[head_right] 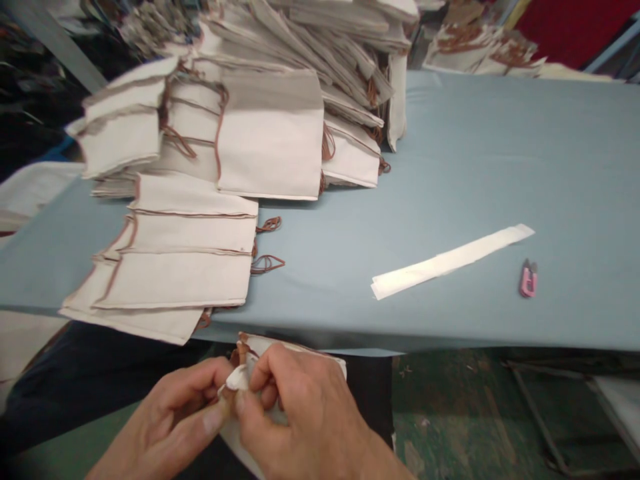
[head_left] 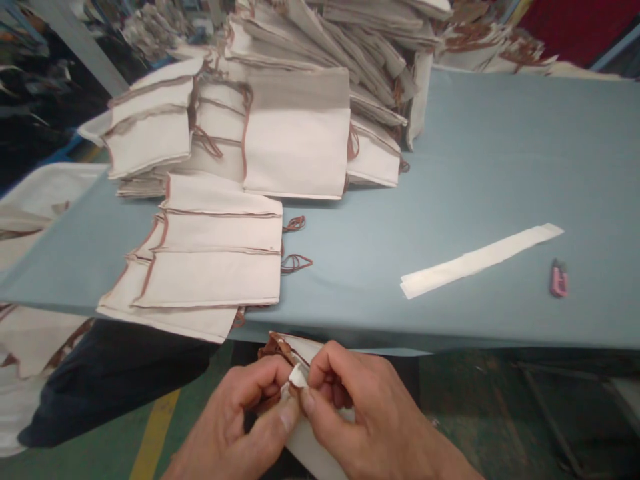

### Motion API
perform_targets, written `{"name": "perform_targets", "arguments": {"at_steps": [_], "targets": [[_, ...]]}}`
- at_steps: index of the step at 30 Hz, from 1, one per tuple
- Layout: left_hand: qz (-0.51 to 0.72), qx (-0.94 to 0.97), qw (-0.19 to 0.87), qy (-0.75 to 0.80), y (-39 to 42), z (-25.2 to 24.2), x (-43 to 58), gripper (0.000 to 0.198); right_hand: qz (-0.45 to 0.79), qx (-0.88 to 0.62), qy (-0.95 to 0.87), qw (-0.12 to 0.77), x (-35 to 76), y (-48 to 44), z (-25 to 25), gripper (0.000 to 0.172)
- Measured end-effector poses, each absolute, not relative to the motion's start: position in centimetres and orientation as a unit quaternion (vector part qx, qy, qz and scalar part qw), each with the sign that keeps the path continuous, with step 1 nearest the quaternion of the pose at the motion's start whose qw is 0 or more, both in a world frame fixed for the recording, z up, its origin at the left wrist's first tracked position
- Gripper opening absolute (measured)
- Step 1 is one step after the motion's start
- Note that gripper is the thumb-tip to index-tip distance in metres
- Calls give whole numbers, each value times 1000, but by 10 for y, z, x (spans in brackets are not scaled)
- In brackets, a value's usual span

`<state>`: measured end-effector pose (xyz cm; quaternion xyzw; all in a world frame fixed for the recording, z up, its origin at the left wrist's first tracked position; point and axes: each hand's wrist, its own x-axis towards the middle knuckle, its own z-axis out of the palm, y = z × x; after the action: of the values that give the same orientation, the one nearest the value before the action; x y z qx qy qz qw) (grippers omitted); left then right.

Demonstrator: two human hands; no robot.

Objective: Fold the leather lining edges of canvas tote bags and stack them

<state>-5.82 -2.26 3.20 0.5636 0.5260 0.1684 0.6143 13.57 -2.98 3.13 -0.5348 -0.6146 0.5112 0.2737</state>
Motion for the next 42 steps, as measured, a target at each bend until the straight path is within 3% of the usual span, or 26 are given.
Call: {"name": "perform_targets", "arguments": {"at_steps": [10, 15, 18, 25, 31, 37, 42], "targets": [[180, 555, 613, 533, -31, 20, -54, 35, 321, -549, -712, 297, 134, -49, 14, 8], [167, 551, 603, 552, -45, 6, -63, 40, 229, -558, -742, 295, 121, -69, -4, 29], [150, 536, 605, 569, -51, 0, -69, 45, 224, -545, -762, 270, 113, -75, -10, 38], [178, 544, 579, 581, -52, 4, -69, 49, 220, -523, -788, 239, 108, -71, -7, 32], [251, 615, 498, 557, -52, 11, -63, 42, 264, -556, -729, 298, 119, -67, 4, 17], [317, 653, 407, 555, -54, 15, -54, 35, 265, -542, -734, 311, 125, -65, 12, 29], [364, 507, 431, 652, -64, 5, -50, 34, 277, -503, -721, 388, 122, -64, 3, 33]]}}
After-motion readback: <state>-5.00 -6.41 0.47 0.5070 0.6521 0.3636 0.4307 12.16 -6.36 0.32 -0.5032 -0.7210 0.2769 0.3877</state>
